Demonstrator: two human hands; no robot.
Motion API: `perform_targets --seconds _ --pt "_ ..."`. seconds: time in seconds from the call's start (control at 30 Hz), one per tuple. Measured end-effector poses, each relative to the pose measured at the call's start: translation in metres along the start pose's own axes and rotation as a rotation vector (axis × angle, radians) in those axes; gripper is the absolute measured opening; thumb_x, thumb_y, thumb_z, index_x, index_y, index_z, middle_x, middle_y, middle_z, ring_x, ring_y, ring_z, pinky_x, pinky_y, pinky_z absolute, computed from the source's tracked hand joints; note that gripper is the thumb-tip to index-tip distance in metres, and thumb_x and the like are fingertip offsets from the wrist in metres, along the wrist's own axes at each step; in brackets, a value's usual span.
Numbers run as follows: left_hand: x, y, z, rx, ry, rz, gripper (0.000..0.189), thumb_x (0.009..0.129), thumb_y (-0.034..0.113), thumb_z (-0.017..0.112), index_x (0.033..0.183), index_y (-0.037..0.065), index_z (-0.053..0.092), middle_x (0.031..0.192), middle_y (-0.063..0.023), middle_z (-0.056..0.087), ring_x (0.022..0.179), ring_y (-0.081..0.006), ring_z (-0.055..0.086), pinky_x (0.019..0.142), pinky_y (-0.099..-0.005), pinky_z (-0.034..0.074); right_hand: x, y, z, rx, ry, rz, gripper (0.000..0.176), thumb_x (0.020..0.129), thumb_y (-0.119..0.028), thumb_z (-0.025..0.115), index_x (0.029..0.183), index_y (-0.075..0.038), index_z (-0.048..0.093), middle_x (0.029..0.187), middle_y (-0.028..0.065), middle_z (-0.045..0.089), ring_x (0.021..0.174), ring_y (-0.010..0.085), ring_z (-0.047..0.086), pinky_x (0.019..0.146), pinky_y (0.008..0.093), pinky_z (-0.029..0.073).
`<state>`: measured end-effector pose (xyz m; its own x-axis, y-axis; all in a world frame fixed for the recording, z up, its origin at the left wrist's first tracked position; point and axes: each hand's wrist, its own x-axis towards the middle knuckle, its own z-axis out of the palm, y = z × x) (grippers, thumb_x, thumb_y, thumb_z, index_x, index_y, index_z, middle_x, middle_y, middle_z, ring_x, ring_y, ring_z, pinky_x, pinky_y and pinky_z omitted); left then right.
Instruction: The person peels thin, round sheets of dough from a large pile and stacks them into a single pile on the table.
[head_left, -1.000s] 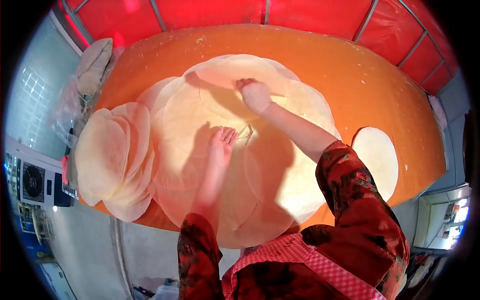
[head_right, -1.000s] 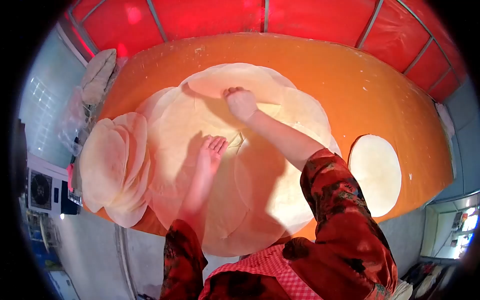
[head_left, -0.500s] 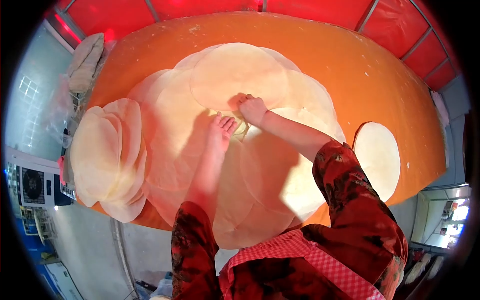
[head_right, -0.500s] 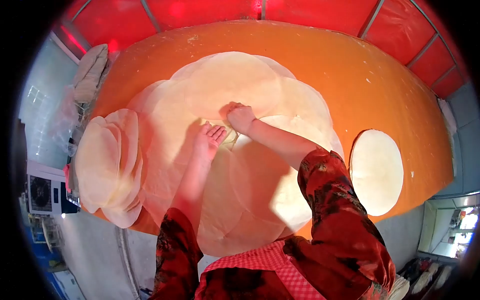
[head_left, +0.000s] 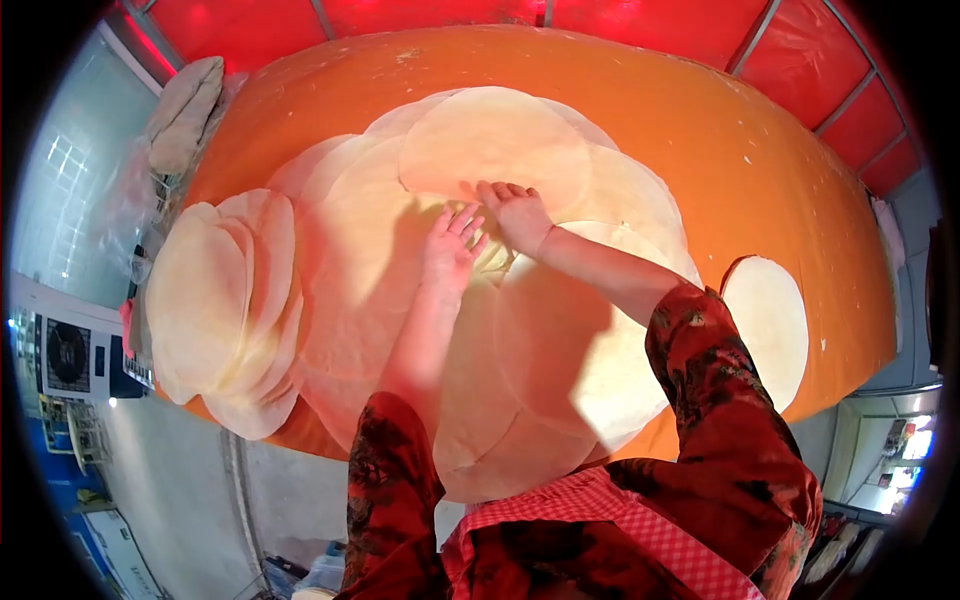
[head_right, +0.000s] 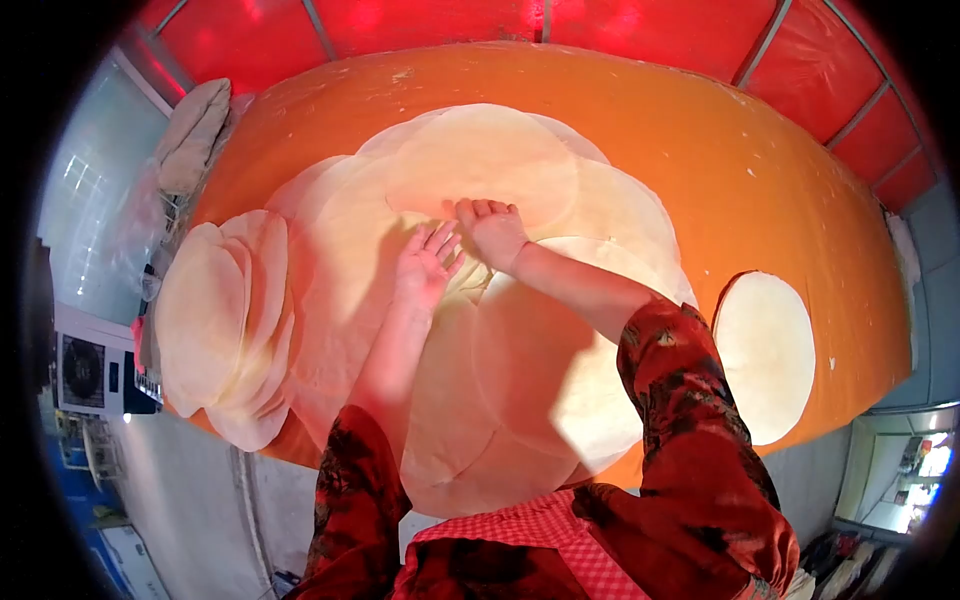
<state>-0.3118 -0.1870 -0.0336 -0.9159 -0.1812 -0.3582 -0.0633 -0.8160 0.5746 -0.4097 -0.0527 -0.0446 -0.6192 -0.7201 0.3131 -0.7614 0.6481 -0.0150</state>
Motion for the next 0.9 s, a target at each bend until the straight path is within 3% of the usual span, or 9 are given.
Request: perform_targets --seconds 0.1,0.23,0.33,0.4,0.57,0.6,0.67,0.8,0.9 --pt "-0.017 0.0 -0.01 0.007 0.028 0.075 0.039 0.096 0.031 0.052 0.128 0.011 0.041 0.126 -0.0097 0.056 0.117 -0.0232 0.049 0.096 -0.0455 0.041 0.033 0.013 -0.023 0.029 -0.217 0.05 0.046 0.085 -0.025 0.055 0.131 -0.02 0.052 0.085 0.0114 0.068 0.086 0.0293 0.068 0.07 0.0455 0.054" --pt "-0.073 0.002 -0.077 0.375 0.502 0.501 0.042 0.09 0.018 0.059 0.129 0.011 0.044 0.114 -0.004 0.056 0.102 -0.0189 0.054 0.079 -0.0342 0.049 0.126 0.028 -0.081 -0.171 0.107 -0.159 0.021 0.084 -0.013 0.051 0.095 -0.017 0.068 0.077 0.0136 0.067 0.069 0.0282 0.068 0.053 0.0428 0.052" --pt "-0.096 0.025 -0.144 0.375 0.771 0.548 0.042 0.089 0.015 0.06 0.127 0.011 0.045 0.106 -0.0023 0.055 0.09 -0.0162 0.055 0.071 -0.0294 0.047 0.124 -0.052 -0.154 -0.231 0.18 -0.196 0.016 0.079 -0.012 0.055 0.086 -0.008 0.069 0.072 0.0147 0.065 0.063 0.0314 0.065 0.052 0.0439 0.05" --pt "-0.104 0.043 -0.159 0.289 0.641 0.379 0.039 0.088 0.014 0.061 0.124 0.012 0.046 0.102 -0.0014 0.054 0.088 -0.015 0.054 0.071 -0.0285 0.046 0.104 -0.082 -0.105 -0.146 0.283 -0.27 0.014 0.079 -0.014 0.053 0.077 -0.01 0.066 0.067 0.0118 0.065 0.061 0.0269 0.066 0.049 0.0424 0.05" --pt "-0.098 0.063 -0.161 0.169 0.487 0.241 0.029 0.085 0.012 0.064 0.109 0.011 0.048 0.093 -0.0002 0.052 0.082 -0.0127 0.051 0.069 -0.0285 0.044 0.0 -0.156 0.004 -0.159 -0.164 -0.232 0.009 0.076 -0.015 0.056 0.08 -0.012 0.063 0.066 0.0084 0.064 0.06 0.024 0.065 0.048 0.0397 0.049" --pt "-0.098 0.063 -0.16 0.251 0.52 0.222 0.024 0.084 0.012 0.063 0.104 0.01 0.049 0.088 -0.0002 0.05 0.076 -0.0115 0.048 0.065 -0.0286 0.042 -0.008 -0.157 0.018 -0.128 -0.055 -0.227 0.009 0.076 -0.015 0.056 0.081 -0.011 0.063 0.067 0.0081 0.064 0.062 0.0239 0.065 0.049 0.0394 0.049" --pt "-0.095 0.059 -0.159 0.277 0.532 0.233 0.02 0.083 0.01 0.062 0.096 0.009 0.048 0.081 0.0005 0.046 0.069 -0.0104 0.045 0.061 -0.0282 0.041 -0.02 -0.159 0.034 -0.065 0.154 -0.213 0.01 0.077 -0.016 0.056 0.083 -0.011 0.062 0.069 0.0075 0.064 0.066 0.0236 0.066 0.051 0.039 0.05" --pt "-0.093 0.068 -0.157 0.179 0.472 0.176 0.02 0.084 0.012 0.063 0.097 0.009 0.048 0.083 -0.0002 0.047 0.073 -0.0114 0.047 0.065 -0.0286 0.043 -0.004 -0.193 0.009 -0.188 -0.099 -0.119 0.013 0.072 -0.014 0.059 0.085 -0.013 0.062 0.079 0.0037 0.062 0.076 0.0223 0.064 0.059 0.0323 0.052" --pt "-0.085 0.074 -0.161 0.055 0.468 0.095 0.023 0.085 0.013 0.063 0.103 0.008 0.049 0.087 -0.0018 0.049 0.077 -0.0132 0.048 0.069 -0.0299 0.045 -0.008 -0.213 0.021 -0.274 -0.088 -0.097 0.013 0.073 -0.018 0.061 0.085 -0.013 0.063 0.09 0.0038 0.061 0.085 0.0211 0.062 0.059 0.0311 0.052"
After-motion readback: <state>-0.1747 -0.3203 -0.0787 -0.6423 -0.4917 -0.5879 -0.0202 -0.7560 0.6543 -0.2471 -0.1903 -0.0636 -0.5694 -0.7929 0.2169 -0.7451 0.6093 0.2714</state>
